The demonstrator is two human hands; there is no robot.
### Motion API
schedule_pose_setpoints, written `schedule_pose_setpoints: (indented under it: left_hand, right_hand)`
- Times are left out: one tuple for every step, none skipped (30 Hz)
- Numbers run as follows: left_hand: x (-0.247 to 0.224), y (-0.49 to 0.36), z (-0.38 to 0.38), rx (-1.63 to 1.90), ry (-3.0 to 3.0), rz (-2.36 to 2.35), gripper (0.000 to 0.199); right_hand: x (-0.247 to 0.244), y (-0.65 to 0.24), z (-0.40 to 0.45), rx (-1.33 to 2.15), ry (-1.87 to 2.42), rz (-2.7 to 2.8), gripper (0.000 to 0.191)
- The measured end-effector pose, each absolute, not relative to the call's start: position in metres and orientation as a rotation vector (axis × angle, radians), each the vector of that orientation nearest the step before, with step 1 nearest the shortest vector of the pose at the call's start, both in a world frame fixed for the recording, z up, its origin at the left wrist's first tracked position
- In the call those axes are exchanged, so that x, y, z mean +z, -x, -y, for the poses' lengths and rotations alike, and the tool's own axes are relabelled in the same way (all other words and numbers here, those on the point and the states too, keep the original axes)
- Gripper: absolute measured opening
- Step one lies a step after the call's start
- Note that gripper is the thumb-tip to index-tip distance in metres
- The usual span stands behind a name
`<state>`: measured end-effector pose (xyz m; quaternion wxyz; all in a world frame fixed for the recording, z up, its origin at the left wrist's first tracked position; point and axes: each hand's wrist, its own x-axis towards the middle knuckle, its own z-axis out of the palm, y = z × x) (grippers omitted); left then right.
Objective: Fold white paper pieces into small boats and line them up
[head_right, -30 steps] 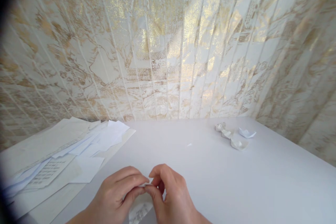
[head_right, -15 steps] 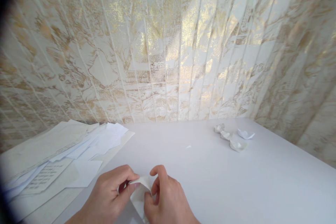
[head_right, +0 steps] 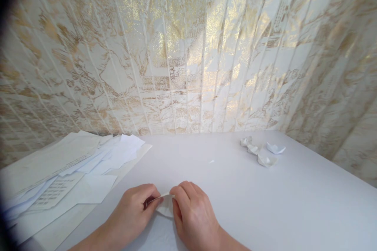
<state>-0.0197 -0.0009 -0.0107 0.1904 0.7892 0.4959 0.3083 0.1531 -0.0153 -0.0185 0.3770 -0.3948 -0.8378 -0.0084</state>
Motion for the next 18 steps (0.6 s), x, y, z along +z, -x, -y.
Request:
schedule_pose_setpoints:
  left_hand:
    - [-0.011, 0.020, 0.001, 0.839, -2.225, -1.394, 0.018]
    - [-0.011, 0.020, 0.001, 0.813, -2.234, -1.393, 0.018]
    - [-0.010, 0.021, 0.001, 0.796, -2.241, -1.391, 0.018]
    - [-0.010, 0.021, 0.002, 0.790, -2.243, -1.388, 0.017]
    - [-0.010, 0.022, 0.002, 0.793, -2.237, -1.387, 0.016]
    - [-0.010, 0.022, 0.002, 0.803, -2.225, -1.388, 0.015]
    - [-0.010, 0.022, 0.002, 0.817, -2.211, -1.390, 0.014]
    - [-0.010, 0.023, 0.002, 0.833, -2.200, -1.389, 0.014]
    - [-0.010, 0.023, 0.002, 0.855, -2.194, -1.381, 0.014]
    - [-0.011, 0.024, 0.002, 0.882, -2.196, -1.365, 0.015]
    - [-0.011, 0.025, 0.001, 0.916, -2.208, -1.343, 0.016]
    - [-0.012, 0.026, 0.001, 0.953, -2.226, -1.317, 0.018]
    - [-0.013, 0.027, 0.001, 0.993, -2.247, -1.291, 0.020]
    - [-0.013, 0.029, 0.000, 1.033, -2.267, -1.269, 0.022]
    - [-0.014, 0.030, 0.000, 1.073, -2.285, -1.253, 0.022]
    - [-0.015, 0.031, -0.001, 1.102, -2.300, -1.240, 0.022]
    - [-0.015, 0.032, -0.001, 1.123, -2.311, -1.234, 0.021]
    - [-0.015, 0.033, -0.002, 1.137, -2.320, -1.234, 0.020]
  right_hand:
    - [-0.019, -0.153, 0.016, 0.005, 1.014, 2.168, 0.024]
    - [-0.019, -0.153, 0.016, 0.025, 1.022, 2.188, 0.026]
    - [-0.020, -0.154, 0.017, 0.037, 1.036, 2.202, 0.028]
    - [-0.020, -0.154, 0.018, 0.044, 1.055, 2.210, 0.029]
    - [-0.020, -0.154, 0.018, 0.051, 1.076, 2.213, 0.029]
    - [-0.020, -0.154, 0.019, 0.060, 1.095, 2.220, 0.029]
    - [-0.021, -0.154, 0.019, 0.068, 1.109, 2.233, 0.028]
    - [-0.021, -0.154, 0.020, 0.076, 1.117, 2.249, 0.028]
    - [-0.021, -0.154, 0.020, 0.085, 1.122, 2.259, 0.028]
    - [-0.021, -0.154, 0.021, 0.098, 1.125, 2.261, 0.028]
    - [-0.021, -0.154, 0.021, 0.112, 1.129, 2.252, 0.028]
    - [-0.021, -0.154, 0.021, 0.130, 1.133, 2.233, 0.029]
    - [-0.021, -0.154, 0.021, 0.149, 1.131, 2.205, 0.030]
    - [-0.021, -0.155, 0.021, 0.166, 1.121, 2.172, 0.031]
    - [-0.021, -0.155, 0.020, 0.179, 1.104, 2.139, 0.031]
    - [-0.020, -0.156, 0.020, 0.184, 1.082, 2.107, 0.031]
    - [-0.020, -0.157, 0.019, 0.179, 1.058, 2.077, 0.029]
    - [-0.019, -0.158, 0.018, 0.165, 1.038, 2.051, 0.027]
